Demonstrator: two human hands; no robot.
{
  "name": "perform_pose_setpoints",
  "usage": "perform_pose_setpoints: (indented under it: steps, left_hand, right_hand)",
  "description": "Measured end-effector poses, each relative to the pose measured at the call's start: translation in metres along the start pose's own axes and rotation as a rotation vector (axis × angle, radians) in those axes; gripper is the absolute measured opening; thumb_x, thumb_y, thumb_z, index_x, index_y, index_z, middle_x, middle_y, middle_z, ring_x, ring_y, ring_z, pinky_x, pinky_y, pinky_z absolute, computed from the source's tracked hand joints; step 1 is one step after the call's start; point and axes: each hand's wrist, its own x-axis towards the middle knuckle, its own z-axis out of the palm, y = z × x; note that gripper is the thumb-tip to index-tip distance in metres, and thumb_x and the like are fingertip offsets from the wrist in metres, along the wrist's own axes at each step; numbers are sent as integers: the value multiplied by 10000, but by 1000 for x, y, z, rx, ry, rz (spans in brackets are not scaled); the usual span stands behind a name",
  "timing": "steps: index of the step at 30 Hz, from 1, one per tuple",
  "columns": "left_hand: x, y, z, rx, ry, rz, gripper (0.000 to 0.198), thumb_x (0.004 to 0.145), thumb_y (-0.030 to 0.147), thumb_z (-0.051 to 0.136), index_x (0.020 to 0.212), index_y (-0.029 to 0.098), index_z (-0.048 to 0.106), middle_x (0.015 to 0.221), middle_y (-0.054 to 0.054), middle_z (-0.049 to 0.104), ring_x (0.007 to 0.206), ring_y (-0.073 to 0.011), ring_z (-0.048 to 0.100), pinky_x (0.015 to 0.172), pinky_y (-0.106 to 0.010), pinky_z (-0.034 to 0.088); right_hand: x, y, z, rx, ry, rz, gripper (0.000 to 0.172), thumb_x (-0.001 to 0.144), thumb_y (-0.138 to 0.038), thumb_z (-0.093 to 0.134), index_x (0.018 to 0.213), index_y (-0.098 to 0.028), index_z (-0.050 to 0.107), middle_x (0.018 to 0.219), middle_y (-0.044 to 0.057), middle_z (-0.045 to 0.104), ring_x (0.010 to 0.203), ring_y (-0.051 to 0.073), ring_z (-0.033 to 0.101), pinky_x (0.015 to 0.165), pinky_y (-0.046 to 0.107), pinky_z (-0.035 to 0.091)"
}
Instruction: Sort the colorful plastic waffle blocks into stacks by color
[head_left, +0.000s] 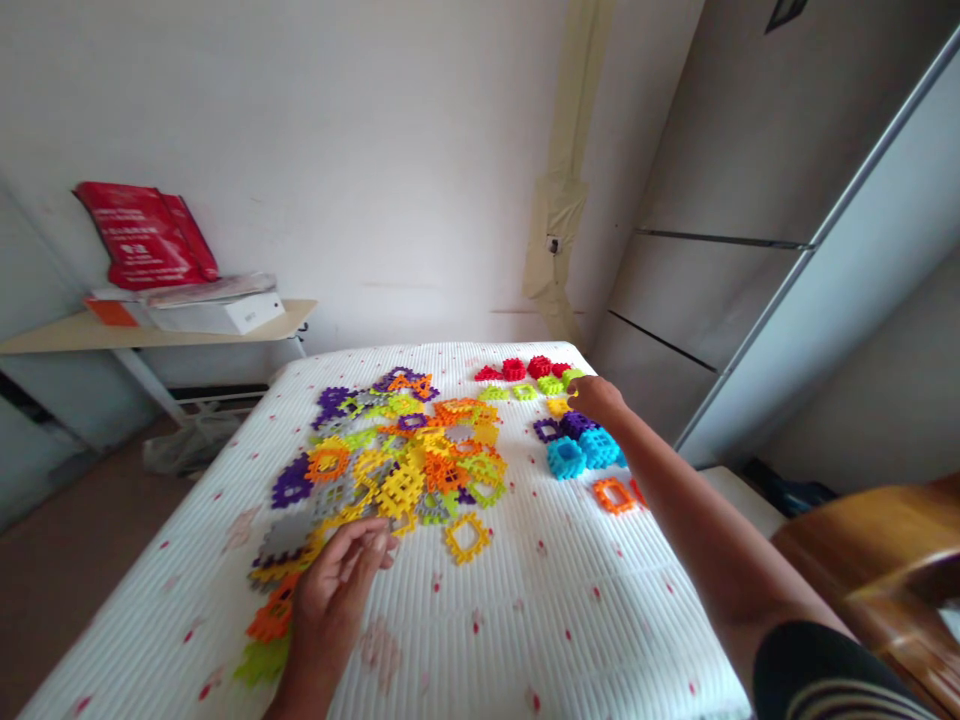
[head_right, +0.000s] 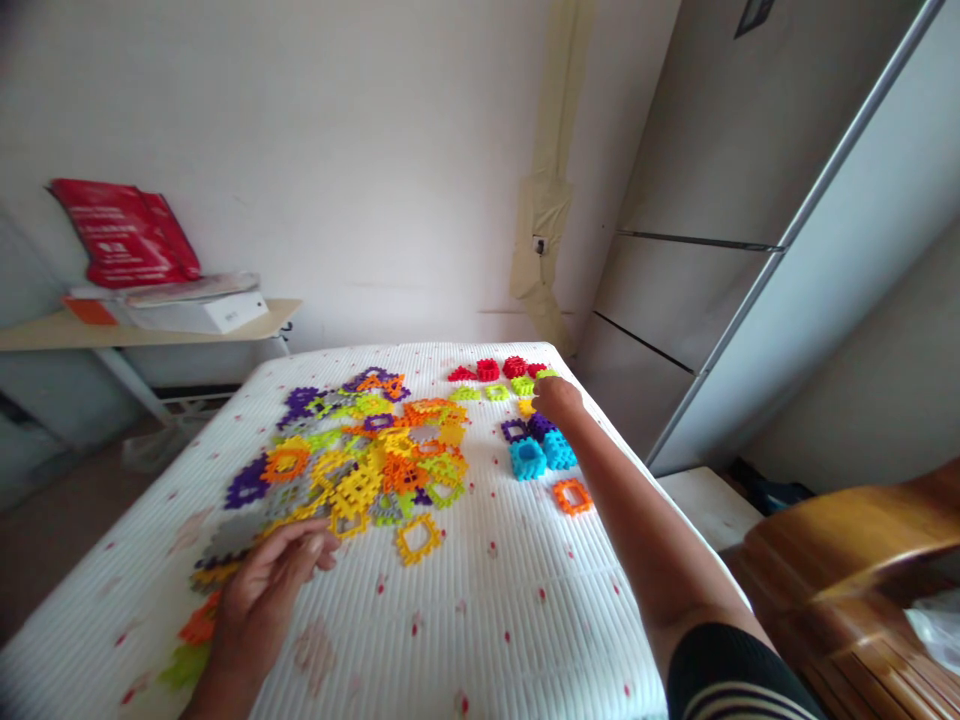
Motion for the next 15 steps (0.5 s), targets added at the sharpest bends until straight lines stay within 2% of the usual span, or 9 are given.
perform_pose_setpoints:
  steps: [4, 7, 10, 12, 15]
  left_hand:
    - [0, -5, -1, 142, -36, 98, 315, 731, 463, 590, 845, 176, 655, 708, -42, 695, 636, -189, 639, 619, -291, 521]
    - [1, -8, -2, 309, -55, 227, 262, 753, 430, 565, 801, 197, 675, 715, -32, 693, 662, -187, 635, 634, -278, 503]
    - [1, -9, -1, 409, -89, 330, 219, 781, 382, 533, 772, 207, 665, 699, -19, 670, 638, -167, 600, 626, -263, 480]
    - [1, -9, -1, 435, -105, 371, 208, 791, 362, 516, 755, 209, 652, 674, -11, 647, 603, -153, 568, 610, -256, 466]
    - [1, -10, 0, 455, -119, 395, 200, 802, 344, 502, 760, 209, 643, 675, -7, 637, 592, -146, 548, 600, -251, 455]
  right_hand:
    - [-17, -28, 2, 97, 22, -151, 316, 820, -207, 528, 1107, -200, 659, 1064, 66, 683, 945, 183, 628, 787, 248, 458]
    - [-44, -60, 10, 248, -23, -452, 264, 812, -169, 541, 1019, -236, 691, 981, -1, 706, 865, 121, 636, 778, 195, 446]
    - [-75, -91, 27, 322, -81, -748, 235, 804, -113, 525, 901, -216, 712, 930, 6, 708, 841, 131, 637, 769, 220, 455]
    - [-92, -107, 40, 276, -81, -782, 217, 795, -113, 540, 890, -207, 710, 924, 28, 700, 832, 154, 641, 737, 239, 465]
    - [-108, -124, 58, 198, -36, -752, 183, 800, -180, 577, 944, -187, 690, 942, 71, 677, 817, 184, 644, 667, 248, 477]
